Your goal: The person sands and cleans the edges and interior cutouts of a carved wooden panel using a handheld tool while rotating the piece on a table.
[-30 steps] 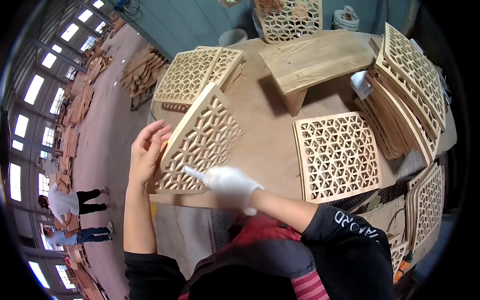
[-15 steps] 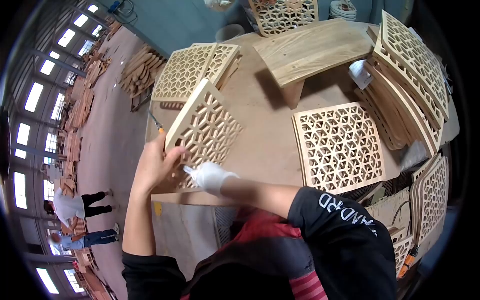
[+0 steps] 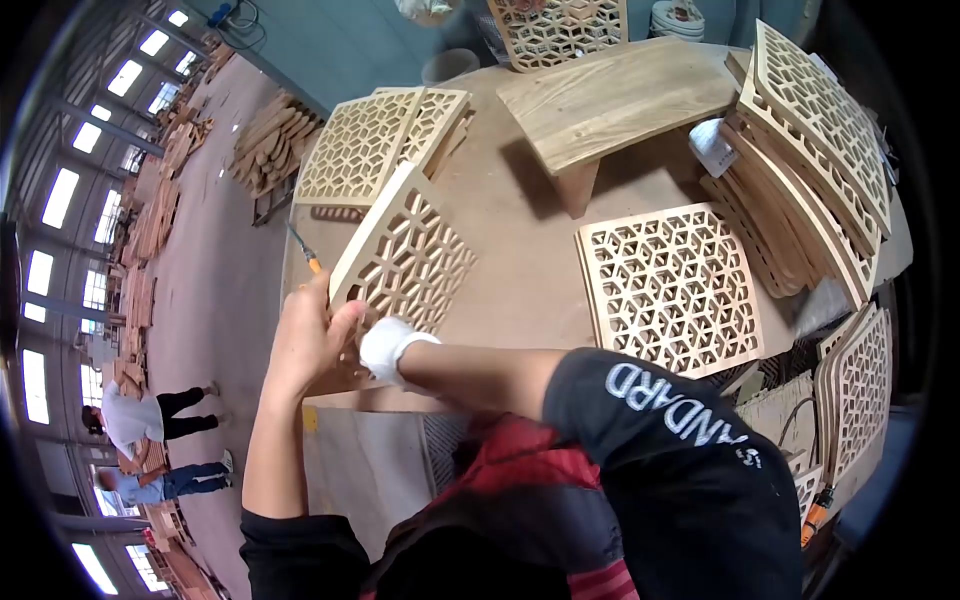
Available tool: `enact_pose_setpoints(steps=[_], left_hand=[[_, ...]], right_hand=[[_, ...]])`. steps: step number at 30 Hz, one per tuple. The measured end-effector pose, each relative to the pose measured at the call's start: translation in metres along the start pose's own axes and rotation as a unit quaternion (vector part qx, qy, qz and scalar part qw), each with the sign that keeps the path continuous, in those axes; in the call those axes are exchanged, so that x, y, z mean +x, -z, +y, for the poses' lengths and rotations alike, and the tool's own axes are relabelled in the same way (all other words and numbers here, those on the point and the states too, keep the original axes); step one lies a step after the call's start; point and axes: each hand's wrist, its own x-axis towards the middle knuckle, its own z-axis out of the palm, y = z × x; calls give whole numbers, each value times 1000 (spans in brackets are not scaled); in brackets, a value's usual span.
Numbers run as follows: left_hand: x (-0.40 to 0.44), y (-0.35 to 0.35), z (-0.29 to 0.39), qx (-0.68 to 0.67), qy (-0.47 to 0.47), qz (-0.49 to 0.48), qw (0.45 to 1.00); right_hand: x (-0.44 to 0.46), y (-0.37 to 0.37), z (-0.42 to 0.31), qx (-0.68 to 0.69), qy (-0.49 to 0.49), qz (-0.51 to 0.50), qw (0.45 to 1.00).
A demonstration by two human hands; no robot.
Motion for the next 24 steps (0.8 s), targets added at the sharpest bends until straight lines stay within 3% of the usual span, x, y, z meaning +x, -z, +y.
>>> enact_pose_setpoints(steps=[1, 3, 4, 6, 8, 9, 12, 13, 15, 19, 21, 24], left_hand=[[1, -1, -4, -3, -8, 4, 1000], [0, -1, -7, 29, -3, -8, 1000], [2, 0, -7, 45, -4, -12, 999], [4, 6, -4, 24, 32, -25, 999], [5, 5, -2, -13, 32, -23, 999], [4, 2, -3, -13, 0, -4, 1000], [4, 1, -5, -15, 14, -11, 1000], [3, 1, -5, 12, 12, -8, 1000], [5, 3, -12, 9, 8, -5, 1000], [4, 3, -3, 12, 25, -15, 999], [4, 3, -2, 21, 19, -12, 1000], [5, 2, -7, 15, 13, -9, 1000]], right_hand=[[-2, 1, -3, 59, -23, -5, 998], [-18, 9, -14, -11, 9, -1, 1000], [-29, 5, -11, -142, 61, 11, 988], [-34, -6, -5, 60, 11, 62, 996], [-26, -3, -14, 125, -34, 96, 987], [-11, 11, -14, -252, 117, -15, 961], [5, -7, -11, -253, 119, 5, 960], [-9, -2, -16, -73, 51, 21, 996], [-49, 16, -23, -112, 19, 18, 993], [-37, 17, -16, -127, 51, 27, 990], [-13, 23, -22, -31, 57, 20, 998], [-21, 15, -16, 46, -46, -30, 997]])
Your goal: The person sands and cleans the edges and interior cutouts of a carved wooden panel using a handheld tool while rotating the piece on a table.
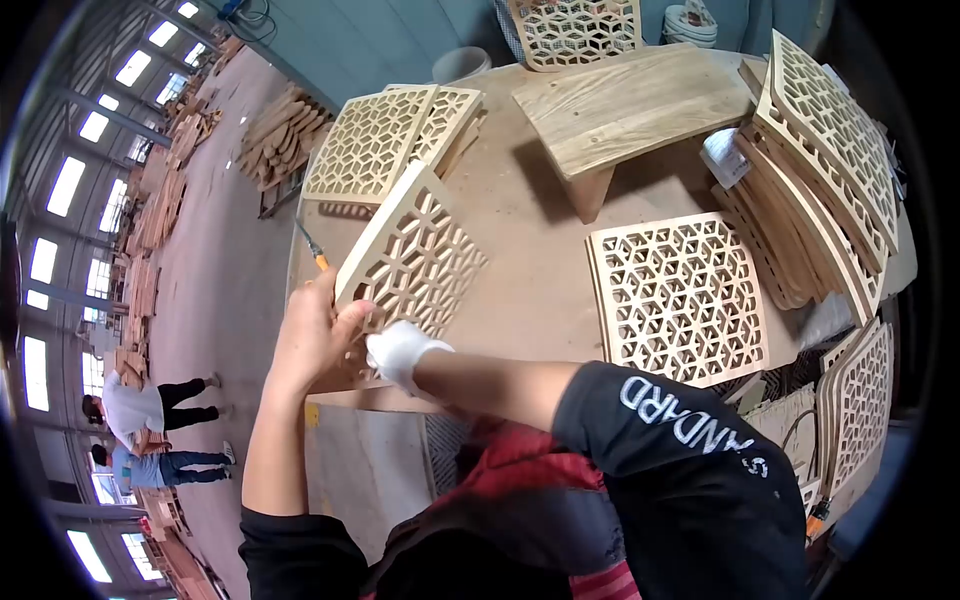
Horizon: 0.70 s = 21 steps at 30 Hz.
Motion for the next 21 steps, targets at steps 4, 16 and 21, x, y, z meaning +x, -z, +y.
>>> enact_pose_setpoints(steps=[4, 16, 21], left_hand=[[4, -2, -2, -32, 7, 5, 999], [4, -1, 10, -16, 4, -15, 1000], [9, 1, 4, -28, 7, -5, 1000]], right_hand=[[-13, -16, 19, -25, -4, -49, 998], [6, -19, 35, -148, 117, 58, 980], [15, -5, 14, -45, 75, 71, 994]])
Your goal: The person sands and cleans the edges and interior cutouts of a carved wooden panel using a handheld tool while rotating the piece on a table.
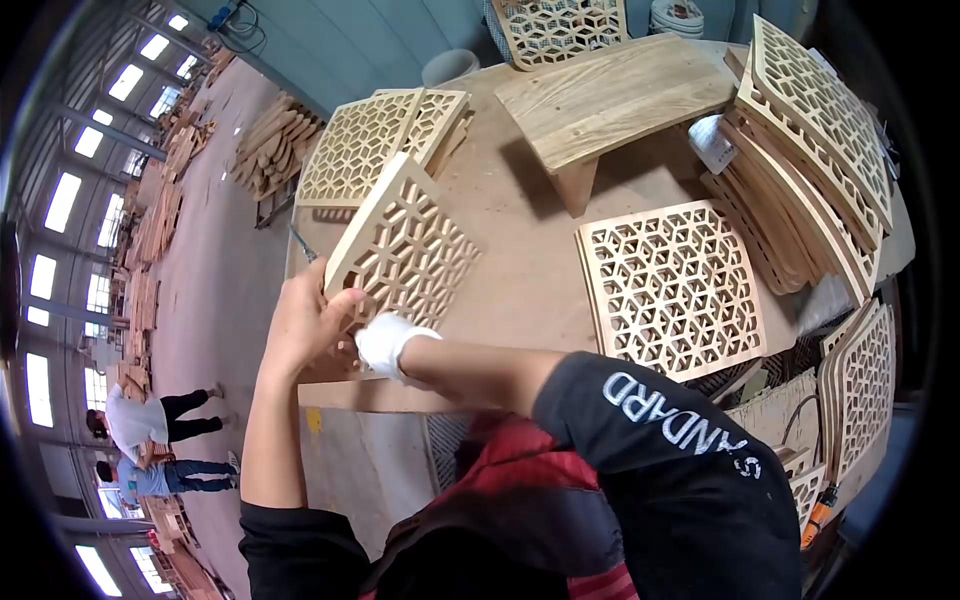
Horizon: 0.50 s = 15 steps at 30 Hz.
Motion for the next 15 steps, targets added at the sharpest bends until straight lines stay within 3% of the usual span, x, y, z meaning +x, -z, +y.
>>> enact_pose_setpoints(steps=[1, 2, 3, 4, 6, 8, 11, 13, 15], left_hand=[[5, 2, -4, -15, 7, 0, 1000], [10, 4, -11, -34, 46, -16, 998], [17, 3, -24, -65, 31, -13, 997], [21, 10, -22, -73, 54, -16, 996], [26, 13, -27, -92, 70, -31, 993], [26, 13, -21, -87, 74, -26, 993], [22, 11, -22, -78, 64, -14, 995], [23, 10, -25, -64, 45, -4, 997], [22, 12, -21, -63, 48, -11, 997]], right_hand=[[-4, 6, -8, 25, -29, -3, 999], [-7, -3, 6, -75, 22, -70, 994], [-39, 5, 6, -161, 83, -10, 983], [-58, 8, 11, -74, 32, -121, 989], [-59, -70, 87, -122, 62, -63, 989], [-76, -29, 66, -53, -10, -59, 997], [-83, 44, 8, 176, -128, 17, 976], [-77, 51, 1, 178, -122, 96, 972], [-75, 61, -12, 221, -160, 83, 959]])
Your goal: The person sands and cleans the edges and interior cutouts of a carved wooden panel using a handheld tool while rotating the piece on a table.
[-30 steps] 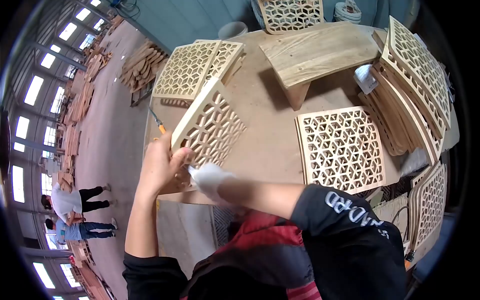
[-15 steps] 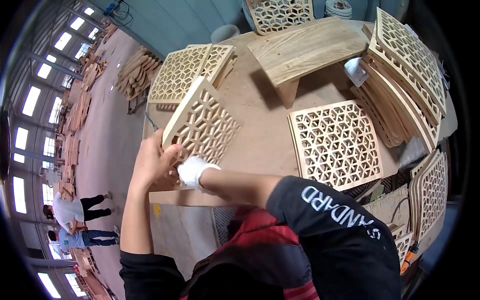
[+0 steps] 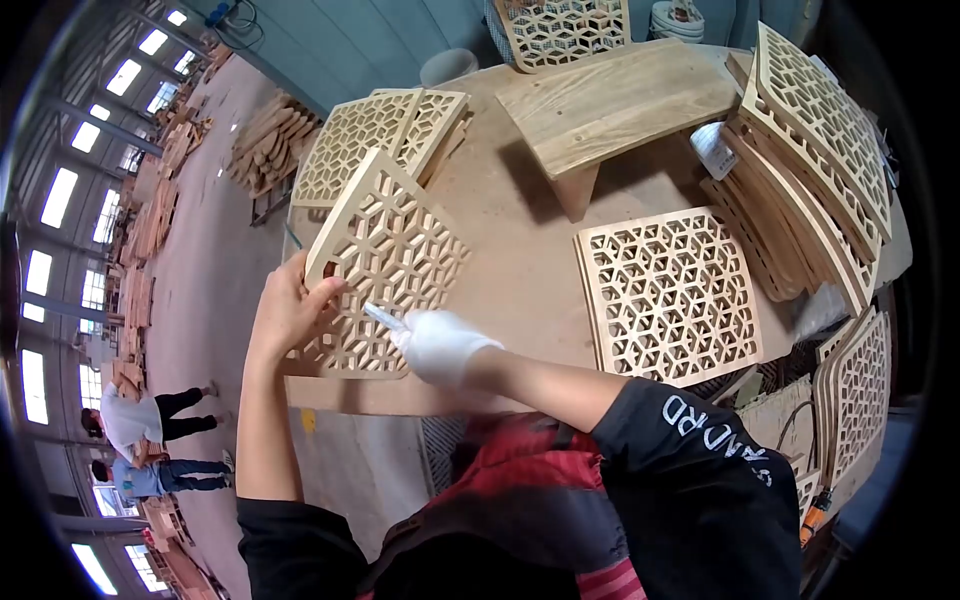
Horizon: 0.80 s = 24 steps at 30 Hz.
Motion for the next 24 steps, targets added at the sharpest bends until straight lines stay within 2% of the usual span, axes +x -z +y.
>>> enact_pose_setpoints(steps=[5, 8, 11, 12, 13, 17, 20, 21, 24], left_hand=[[-1, -3, -1, 1, -6, 5, 1000], [-1, -5, -5, 25, -14, 17, 999], [-4, -4, 3, -15, 28, -1, 999], [-5, -6, 3, -8, 17, 3, 1000], [-4, -6, 2, -1, 3, 8, 1000], [-5, -3, 9, 10, 17, 1, 1000], [0, -6, -5, 29, -23, 23, 999], [-1, -6, -5, 16, -4, 15, 1000], [-3, -5, 4, 22, 3, 12, 1000]], right_hand=[[6, 4, -31, -60, -18, -33, 997], [21, -9, -29, -165, 13, -36, 986], [37, -15, -34, -244, 6, -64, 968], [44, -20, -33, -265, 4, -72, 962], [49, -26, -31, -283, 30, -43, 958], [42, -13, -37, -257, 21, -67, 964], [29, -4, -43, -183, -14, -57, 981], [31, -6, -39, -220, 3, -78, 972], [52, -20, -44, -250, 20, -35, 968]])
